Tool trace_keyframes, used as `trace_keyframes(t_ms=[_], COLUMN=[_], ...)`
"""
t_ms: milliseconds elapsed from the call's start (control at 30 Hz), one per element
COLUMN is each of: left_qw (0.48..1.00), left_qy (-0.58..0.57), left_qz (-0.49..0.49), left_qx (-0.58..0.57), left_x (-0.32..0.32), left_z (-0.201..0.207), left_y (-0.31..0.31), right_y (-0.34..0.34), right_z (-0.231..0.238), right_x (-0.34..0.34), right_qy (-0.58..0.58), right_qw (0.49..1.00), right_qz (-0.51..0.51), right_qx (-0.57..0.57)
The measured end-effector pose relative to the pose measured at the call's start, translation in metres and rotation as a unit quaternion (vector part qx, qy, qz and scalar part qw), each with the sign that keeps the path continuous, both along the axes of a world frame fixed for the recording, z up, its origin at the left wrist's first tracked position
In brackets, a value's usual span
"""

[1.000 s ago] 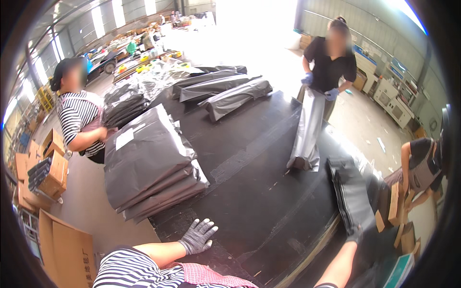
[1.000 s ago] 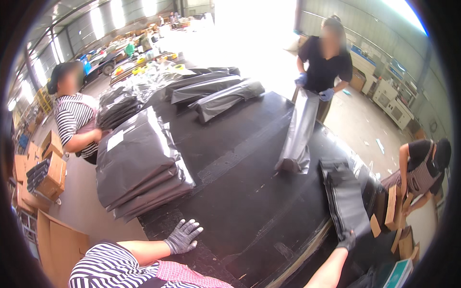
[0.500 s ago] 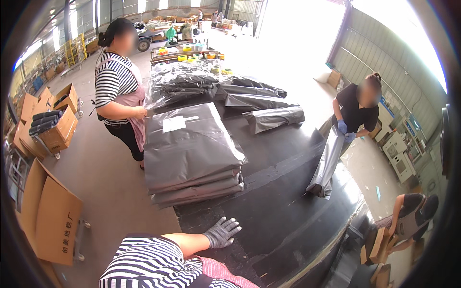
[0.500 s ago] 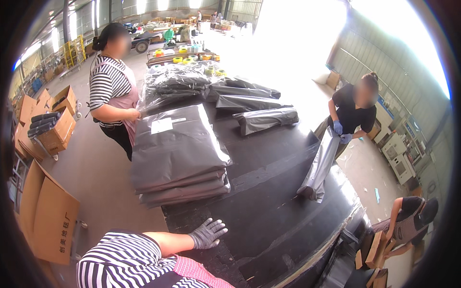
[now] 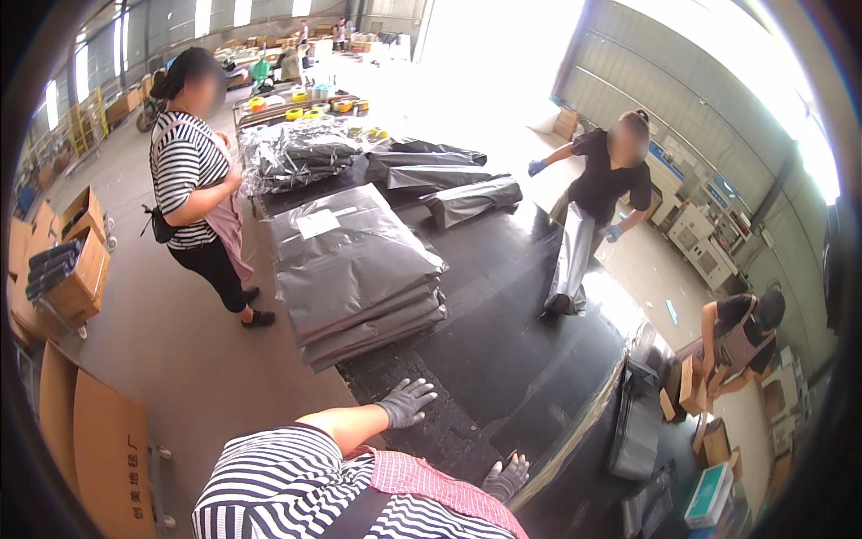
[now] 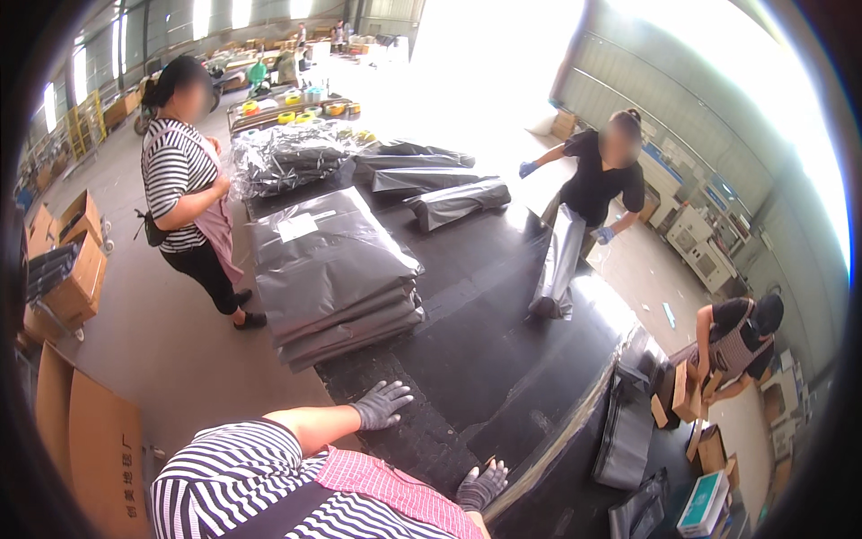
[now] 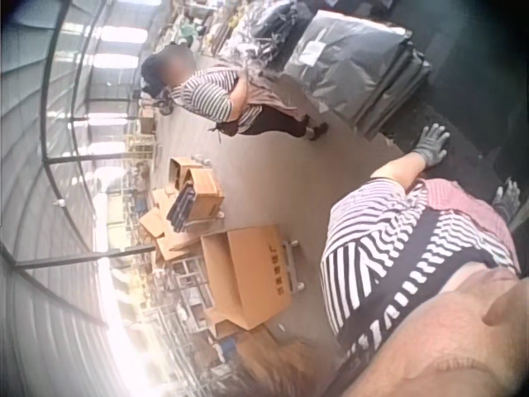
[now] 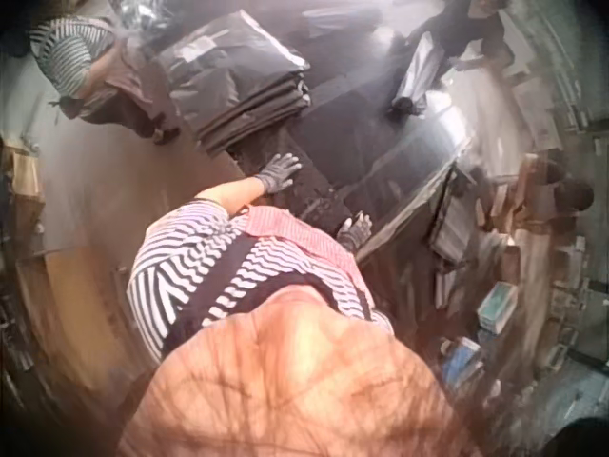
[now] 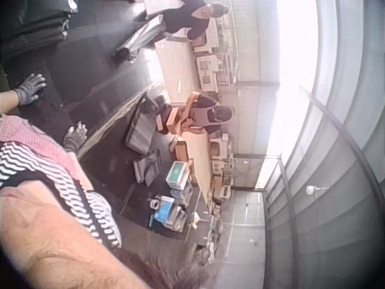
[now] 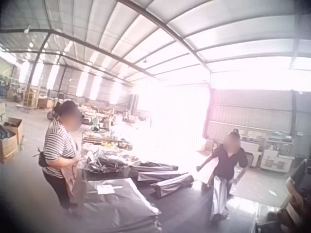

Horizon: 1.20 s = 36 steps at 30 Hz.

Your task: The person applies barcode stickers onto mailing bags on the table by hand, then stacks the bags and helps pack rolled items into long plastic sleeves.

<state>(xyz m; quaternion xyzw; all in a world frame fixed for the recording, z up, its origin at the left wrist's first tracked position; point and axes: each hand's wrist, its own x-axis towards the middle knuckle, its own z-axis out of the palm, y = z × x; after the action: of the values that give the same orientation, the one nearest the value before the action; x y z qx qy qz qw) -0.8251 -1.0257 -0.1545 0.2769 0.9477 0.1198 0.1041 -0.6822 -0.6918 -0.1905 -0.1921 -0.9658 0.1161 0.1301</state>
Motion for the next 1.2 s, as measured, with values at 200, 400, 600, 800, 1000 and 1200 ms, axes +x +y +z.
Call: trace_keyframes(t_ms=[200, 400, 600, 800, 1000, 1200], left_qw=[0.999, 0.998, 0.994, 0.979, 0.951, 0.943], left_qy=[0.014, -0.026, -0.027, 0.053, -0.073, 0.049], left_qz=[0.028, 0.065, 0.108, 0.194, 0.278, 0.316], left_qx=[-0.017, -0.005, -0.015, 0.042, 0.113, 0.095], left_x=[0.031, -0.007, -0.085, -0.142, -0.210, -0.243], left_z=[-0.005, 0.000, 0.002, -0.033, -0.065, -0.018], left_y=[-0.012, -0.020, -0.033, -0.065, -0.119, -0.172], right_y=[0.002, -0.001, -0.008, -0.011, -0.007, -0.010], right_z=[-0.003, 0.004, 0.012, 0.016, 0.011, 0.012], right_x=[-0.003, -0.002, -0.006, -0.010, -0.010, -0.022], right_qy=[0.009, 0.005, 0.016, 0.017, -0.007, 0.000], right_qw=[1.000, 1.000, 0.999, 0.998, 0.998, 0.997], right_qz=[-0.001, -0.017, -0.025, -0.032, -0.036, -0.070], right_qx=[0.021, 0.011, 0.027, 0.050, 0.057, 0.027])
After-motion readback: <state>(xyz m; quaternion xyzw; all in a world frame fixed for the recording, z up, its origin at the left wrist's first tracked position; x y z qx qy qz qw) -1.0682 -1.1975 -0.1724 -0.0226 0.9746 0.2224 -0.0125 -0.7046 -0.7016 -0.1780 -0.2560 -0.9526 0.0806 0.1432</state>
